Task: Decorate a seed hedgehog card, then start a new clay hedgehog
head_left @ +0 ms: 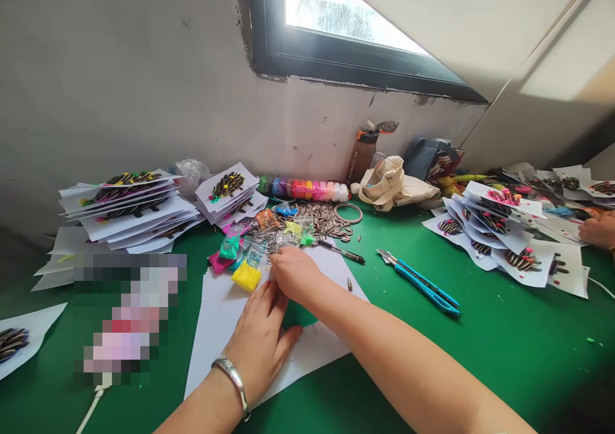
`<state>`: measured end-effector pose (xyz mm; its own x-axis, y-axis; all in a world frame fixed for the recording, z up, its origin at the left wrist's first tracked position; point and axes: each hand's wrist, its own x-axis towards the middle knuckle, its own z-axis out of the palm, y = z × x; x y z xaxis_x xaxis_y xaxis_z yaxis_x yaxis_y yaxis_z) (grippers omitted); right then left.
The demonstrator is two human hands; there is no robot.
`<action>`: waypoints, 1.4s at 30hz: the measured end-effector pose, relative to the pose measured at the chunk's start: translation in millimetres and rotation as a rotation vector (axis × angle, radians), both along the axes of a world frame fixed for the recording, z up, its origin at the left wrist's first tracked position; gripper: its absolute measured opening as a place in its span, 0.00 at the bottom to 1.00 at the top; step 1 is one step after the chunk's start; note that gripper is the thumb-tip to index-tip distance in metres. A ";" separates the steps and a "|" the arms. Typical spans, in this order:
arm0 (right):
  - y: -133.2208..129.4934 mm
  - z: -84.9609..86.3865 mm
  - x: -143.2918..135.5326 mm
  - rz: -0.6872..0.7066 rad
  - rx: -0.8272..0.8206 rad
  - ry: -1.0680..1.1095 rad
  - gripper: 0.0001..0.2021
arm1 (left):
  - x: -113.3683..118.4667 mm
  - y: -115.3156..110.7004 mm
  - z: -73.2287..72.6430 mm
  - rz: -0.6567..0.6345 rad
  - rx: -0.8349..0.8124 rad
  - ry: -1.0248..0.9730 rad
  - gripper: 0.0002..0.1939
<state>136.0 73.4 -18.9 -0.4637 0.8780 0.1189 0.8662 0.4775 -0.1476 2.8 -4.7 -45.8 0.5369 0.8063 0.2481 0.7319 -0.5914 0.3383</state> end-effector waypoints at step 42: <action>-124.5 -18.4 86.1 0.042 0.071 0.481 0.11 | 0.4 -4.5 -0.1 0.008 -0.014 0.077 0.29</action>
<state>222.1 -51.1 -37.3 -0.3767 0.8415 0.3872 0.6874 0.5341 -0.4921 3.2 -9.2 -45.9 0.5477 0.8136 0.1950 0.7608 -0.5813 0.2887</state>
